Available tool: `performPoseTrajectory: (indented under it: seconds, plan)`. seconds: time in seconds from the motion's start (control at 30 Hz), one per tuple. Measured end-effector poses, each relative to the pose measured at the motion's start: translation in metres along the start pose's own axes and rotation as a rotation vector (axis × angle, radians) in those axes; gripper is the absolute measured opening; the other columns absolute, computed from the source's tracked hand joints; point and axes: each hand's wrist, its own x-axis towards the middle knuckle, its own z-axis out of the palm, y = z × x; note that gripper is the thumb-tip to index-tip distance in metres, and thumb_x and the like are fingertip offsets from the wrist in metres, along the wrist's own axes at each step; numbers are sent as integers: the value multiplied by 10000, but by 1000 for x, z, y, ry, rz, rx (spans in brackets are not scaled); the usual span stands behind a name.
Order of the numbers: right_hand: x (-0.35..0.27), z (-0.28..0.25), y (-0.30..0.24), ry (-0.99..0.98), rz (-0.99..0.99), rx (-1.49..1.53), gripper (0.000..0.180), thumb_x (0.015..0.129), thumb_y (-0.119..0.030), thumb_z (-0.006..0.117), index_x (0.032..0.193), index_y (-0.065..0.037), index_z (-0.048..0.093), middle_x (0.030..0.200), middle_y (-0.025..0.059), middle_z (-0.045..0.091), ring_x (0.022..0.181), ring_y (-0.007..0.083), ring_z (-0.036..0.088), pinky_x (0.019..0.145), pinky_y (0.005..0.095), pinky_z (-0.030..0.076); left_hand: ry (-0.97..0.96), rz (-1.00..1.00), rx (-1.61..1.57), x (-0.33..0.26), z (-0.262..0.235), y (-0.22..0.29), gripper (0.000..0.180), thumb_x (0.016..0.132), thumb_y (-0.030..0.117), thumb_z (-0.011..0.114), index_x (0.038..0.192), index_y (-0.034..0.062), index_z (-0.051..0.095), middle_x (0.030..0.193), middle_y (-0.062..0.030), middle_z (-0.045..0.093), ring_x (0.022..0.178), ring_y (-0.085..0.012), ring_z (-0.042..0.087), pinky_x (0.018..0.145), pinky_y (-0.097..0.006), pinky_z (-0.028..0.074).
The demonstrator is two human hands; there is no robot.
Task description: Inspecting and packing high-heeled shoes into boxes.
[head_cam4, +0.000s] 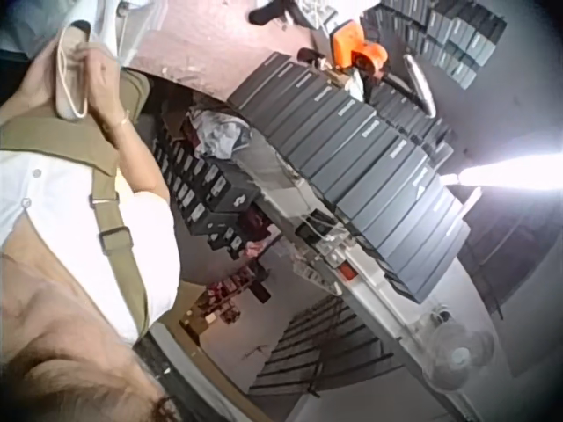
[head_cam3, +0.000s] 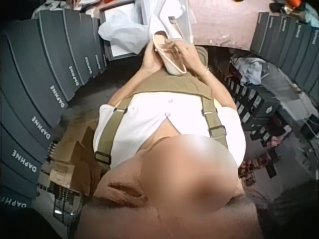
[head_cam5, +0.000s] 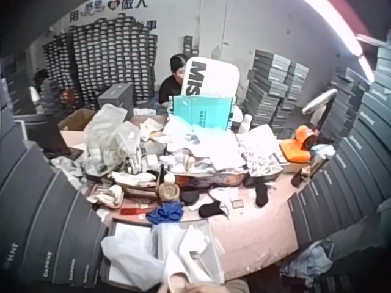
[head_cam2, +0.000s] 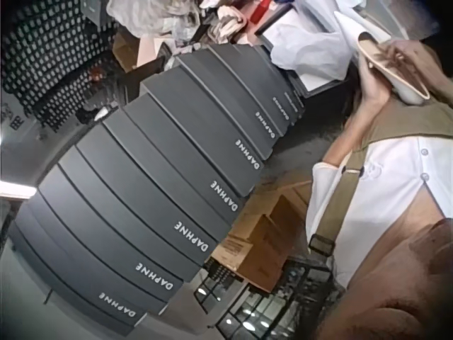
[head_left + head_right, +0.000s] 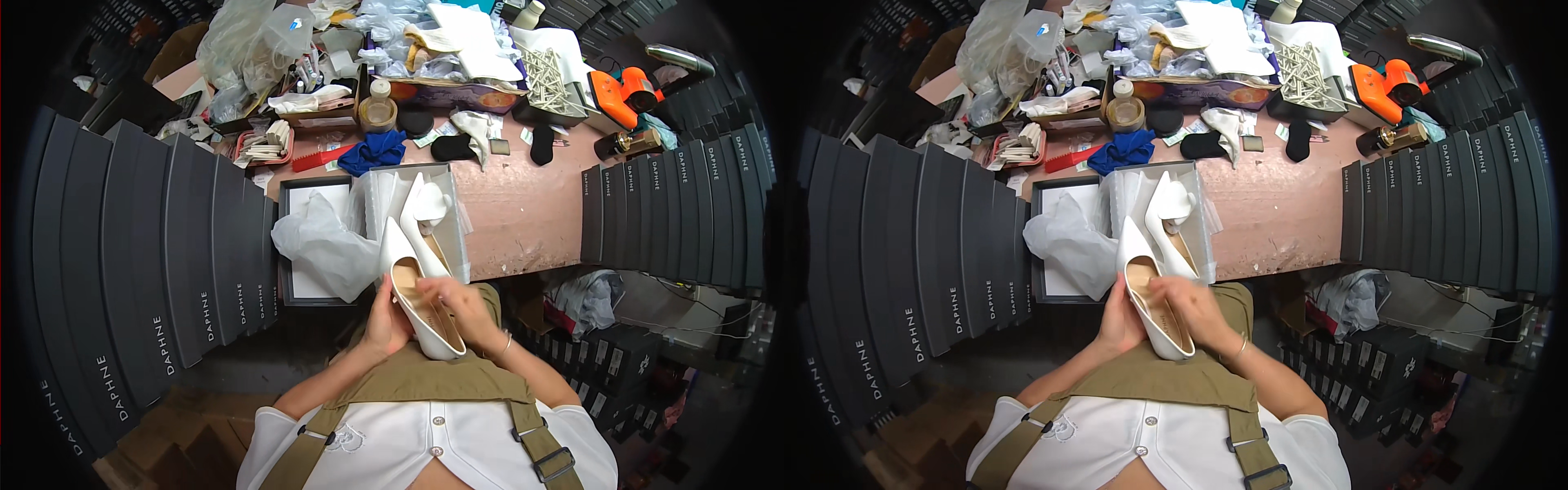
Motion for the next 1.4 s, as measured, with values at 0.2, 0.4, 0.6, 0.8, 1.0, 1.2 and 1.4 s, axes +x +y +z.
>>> performPoseTrajectory:
  seconds: [0.2,0.4,0.6,0.8,1.0,1.2,1.4]
  plan:
    - [130,-57,38,329,-472,-1240,204,826,-151,643,988,-28,645,873,108,608,994,290,551,876,404,392,-121,-61,-3,30,-2,36,686,933,586,306,1228,-5,490,1053,-204,603,966,-339,619,885,-488,504]
    - [163,-73,61,242,-508,-1194,282,814,-98,642,1092,-55,622,823,94,595,826,275,587,734,394,459,-119,-20,-37,37,-6,37,717,913,625,365,1270,12,470,1113,-198,584,1010,-338,602,897,-473,504]
    - [68,-5,6,213,-114,-167,248,877,-64,587,1122,-30,593,886,160,606,738,286,595,691,351,487,-86,73,16,44,-7,26,616,937,553,428,1291,51,471,1189,-122,588,1054,-255,594,923,-419,482]
    - [36,-8,7,21,-426,-889,422,761,-29,611,1180,-80,604,1406,220,384,1300,445,339,1006,476,357,-159,-46,123,46,-9,38,560,936,480,497,1288,45,463,1197,-113,582,1106,-228,575,943,-389,473]
    - [33,-1,-5,74,-612,-1091,388,748,-55,602,1135,-85,614,1006,120,549,958,279,544,769,375,459,-194,20,209,38,0,37,623,940,566,433,1313,67,443,1210,-102,564,1090,-213,571,936,-378,471]
    - [25,28,17,-58,-532,-1115,378,768,-67,580,1140,-2,575,820,96,564,745,278,561,652,370,473,-227,63,143,43,-13,34,636,948,569,415,1328,59,425,1239,-83,539,1154,-201,507,1002,-356,398]
    - [47,34,18,70,-492,-1026,257,796,-65,545,1039,16,557,764,121,548,716,292,573,604,387,478,-153,64,131,42,-12,27,627,955,578,377,1322,74,439,1261,-86,535,1166,-208,506,1004,-373,401]
